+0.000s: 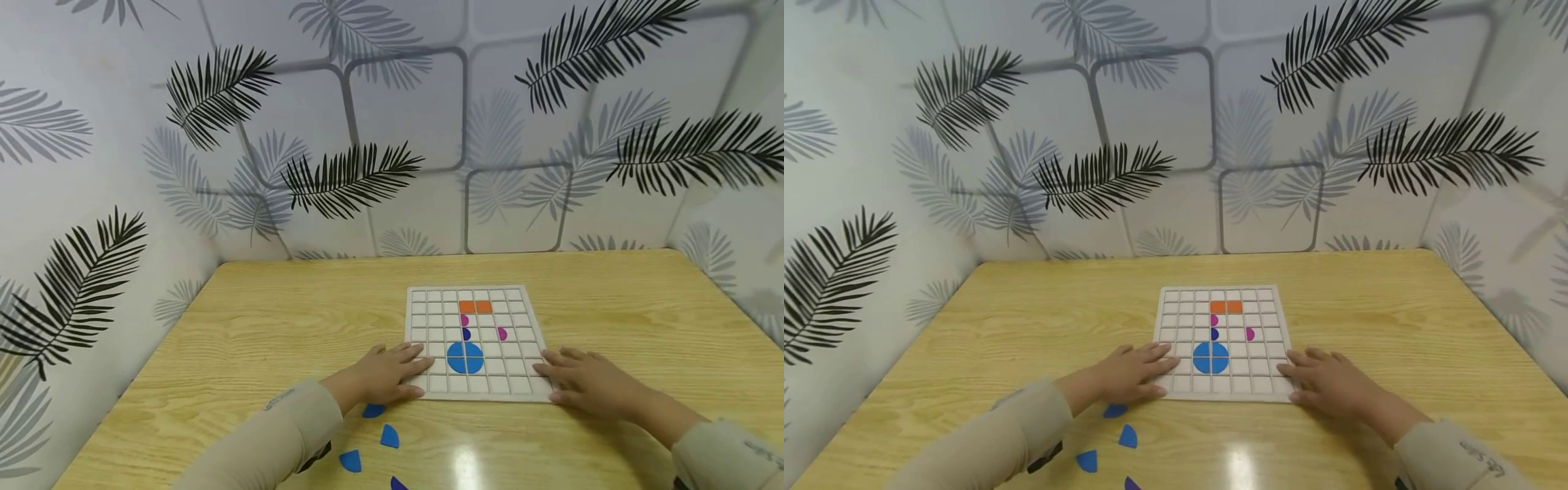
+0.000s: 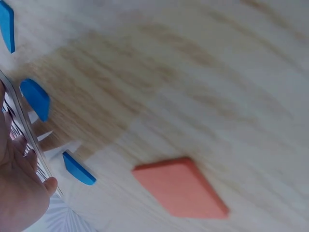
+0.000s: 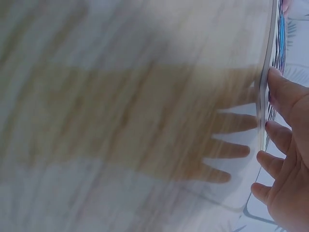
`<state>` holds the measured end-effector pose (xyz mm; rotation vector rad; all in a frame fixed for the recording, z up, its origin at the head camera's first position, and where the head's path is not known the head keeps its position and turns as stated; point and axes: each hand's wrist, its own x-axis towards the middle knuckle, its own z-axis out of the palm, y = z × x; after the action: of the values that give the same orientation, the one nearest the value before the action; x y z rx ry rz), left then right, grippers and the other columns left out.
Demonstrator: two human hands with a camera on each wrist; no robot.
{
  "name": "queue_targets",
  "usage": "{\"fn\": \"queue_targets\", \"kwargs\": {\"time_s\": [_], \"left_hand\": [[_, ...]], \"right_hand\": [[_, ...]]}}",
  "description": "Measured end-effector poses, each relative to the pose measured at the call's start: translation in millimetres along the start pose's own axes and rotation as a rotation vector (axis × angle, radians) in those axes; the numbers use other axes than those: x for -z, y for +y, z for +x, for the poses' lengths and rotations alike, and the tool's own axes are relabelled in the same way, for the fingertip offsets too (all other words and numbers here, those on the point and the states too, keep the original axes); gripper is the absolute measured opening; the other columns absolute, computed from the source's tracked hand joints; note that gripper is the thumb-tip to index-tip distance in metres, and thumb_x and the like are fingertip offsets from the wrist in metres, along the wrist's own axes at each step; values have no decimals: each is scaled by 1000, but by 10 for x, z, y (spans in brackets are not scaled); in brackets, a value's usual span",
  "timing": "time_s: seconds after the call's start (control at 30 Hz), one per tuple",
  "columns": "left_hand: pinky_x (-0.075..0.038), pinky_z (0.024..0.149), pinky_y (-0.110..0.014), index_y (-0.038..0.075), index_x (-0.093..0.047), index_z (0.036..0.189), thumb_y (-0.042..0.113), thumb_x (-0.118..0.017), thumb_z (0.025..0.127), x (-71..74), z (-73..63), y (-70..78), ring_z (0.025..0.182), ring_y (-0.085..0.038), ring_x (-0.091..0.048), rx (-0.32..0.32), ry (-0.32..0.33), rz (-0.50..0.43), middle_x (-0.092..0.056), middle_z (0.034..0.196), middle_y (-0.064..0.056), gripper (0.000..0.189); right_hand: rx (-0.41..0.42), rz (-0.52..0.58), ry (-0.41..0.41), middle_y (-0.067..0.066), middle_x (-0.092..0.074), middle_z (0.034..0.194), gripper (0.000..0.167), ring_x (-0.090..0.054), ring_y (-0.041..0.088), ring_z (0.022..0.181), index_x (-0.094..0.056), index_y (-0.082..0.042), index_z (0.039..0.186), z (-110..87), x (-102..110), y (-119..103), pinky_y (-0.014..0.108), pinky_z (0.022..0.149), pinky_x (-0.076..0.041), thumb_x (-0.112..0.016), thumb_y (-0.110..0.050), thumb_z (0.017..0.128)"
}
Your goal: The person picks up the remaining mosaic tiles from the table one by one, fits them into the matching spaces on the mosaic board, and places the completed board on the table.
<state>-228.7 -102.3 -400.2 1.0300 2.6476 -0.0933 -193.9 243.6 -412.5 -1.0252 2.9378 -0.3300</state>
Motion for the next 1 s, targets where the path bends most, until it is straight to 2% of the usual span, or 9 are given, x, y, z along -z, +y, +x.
{"fn": "queue_targets", "kwargs": {"time_s": [0.2,0.57,0.8,1.0], "left_hand": [[-16,98,-47,30,-18,138,53,-32,87,10,-5,-8,129,-15,-8,-10,7,-3,-12,143,3,58],[-18,98,-44,26,-25,137,49,-40,86,66,-3,-19,128,-19,-13,-12,3,-37,-18,141,0,57],[-18,98,-45,22,-27,136,45,-45,86,87,-85,-17,128,-20,-14,5,12,-171,-20,141,-2,59],[-21,97,-45,19,-27,136,43,-47,86,86,-181,-66,126,-21,-20,-21,71,-231,-21,140,-4,60]], "right_hand": [[29,-45,18,15,-44,125,47,-36,42,111,-51,-11,121,-32,25,-7,60,82,-26,-49,-41,84],[16,-39,13,14,-44,125,46,-36,41,112,-51,-14,122,-42,25,9,63,81,-26,-48,-41,85],[-43,59,-29,16,-41,128,48,-33,44,113,-50,-14,123,-46,25,-26,66,79,-24,-49,-42,84],[-38,131,-28,19,-40,126,50,-32,48,111,-51,-10,121,-61,26,-27,65,77,-27,-52,-41,82]]}}
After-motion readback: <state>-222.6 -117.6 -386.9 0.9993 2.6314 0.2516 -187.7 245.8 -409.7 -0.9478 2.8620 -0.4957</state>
